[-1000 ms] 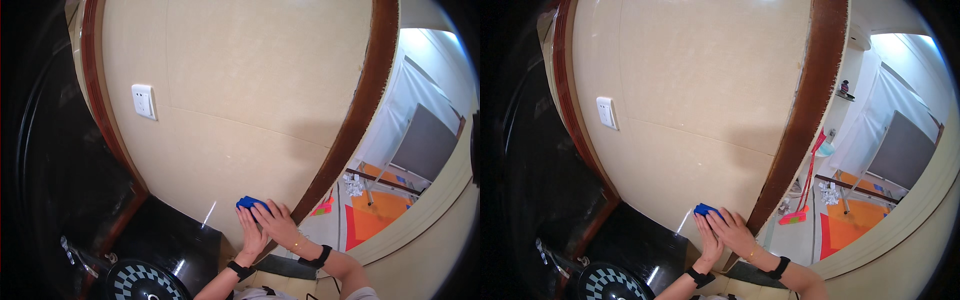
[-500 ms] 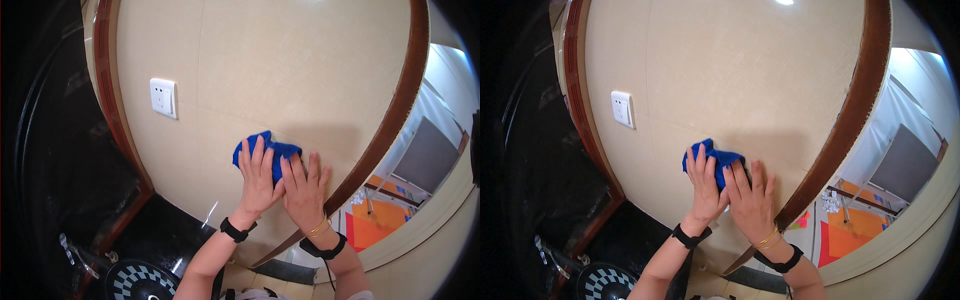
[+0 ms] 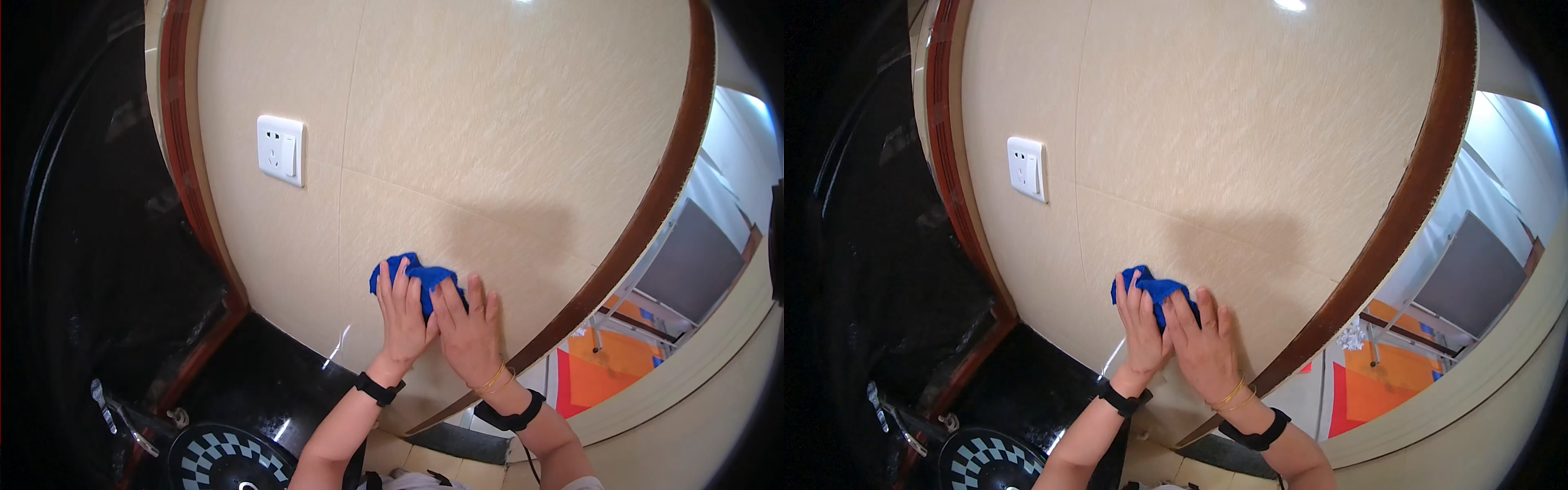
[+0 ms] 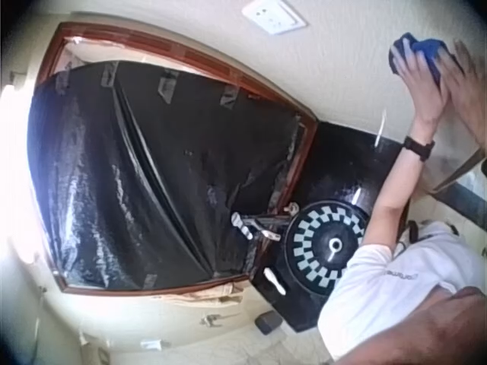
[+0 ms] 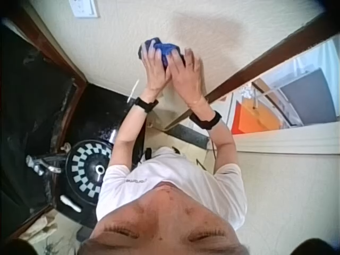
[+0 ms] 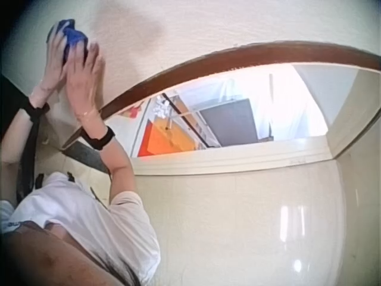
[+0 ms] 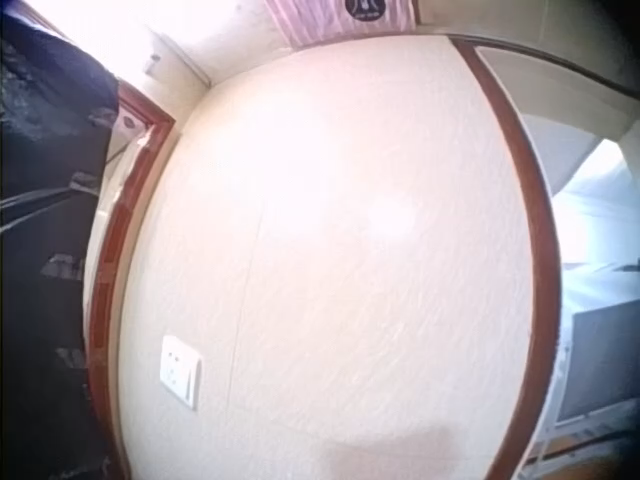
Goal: Cleaning a bathroom sink basin, countertop, wall tiles, and objects on a shelf using a blue cleaning cloth.
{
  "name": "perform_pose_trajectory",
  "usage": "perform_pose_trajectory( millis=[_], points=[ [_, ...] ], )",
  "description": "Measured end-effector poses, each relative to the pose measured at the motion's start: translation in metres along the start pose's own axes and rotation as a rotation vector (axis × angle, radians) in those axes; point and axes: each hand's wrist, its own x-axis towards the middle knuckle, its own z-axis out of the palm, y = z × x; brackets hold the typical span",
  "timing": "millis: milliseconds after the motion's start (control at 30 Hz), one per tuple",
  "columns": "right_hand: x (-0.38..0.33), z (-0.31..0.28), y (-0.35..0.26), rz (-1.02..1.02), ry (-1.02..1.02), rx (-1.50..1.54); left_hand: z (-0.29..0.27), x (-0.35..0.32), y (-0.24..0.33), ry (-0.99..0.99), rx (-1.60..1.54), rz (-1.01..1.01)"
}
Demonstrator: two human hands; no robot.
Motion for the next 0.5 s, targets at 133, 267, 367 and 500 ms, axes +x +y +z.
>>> perform_pose_trajectory(
  millis=[133, 267, 367, 500],
  points=[
    [0.017, -0.01, 0.003, 0.069, 0.106, -0.028, -0.004, 0.026, 0.005, -0.016, 0.001, 0.015],
    [0.009, -0.002, -0.005, 0.079, 0.032, 0.031, -0.004, 0.016, 0.0, 0.003, 0.005, 0.023],
    [0.0, 0.006, -0.009, 0.04, 0.023, 0.003, -0.002, 0.0, -0.004, -0.027, 0.005, -0.017],
    [-0.004, 0.011, -0.015, 0.015, 0.012, -0.012, -0.001, -0.014, -0.008, -0.003, -0.006, -0.035]
  ],
)
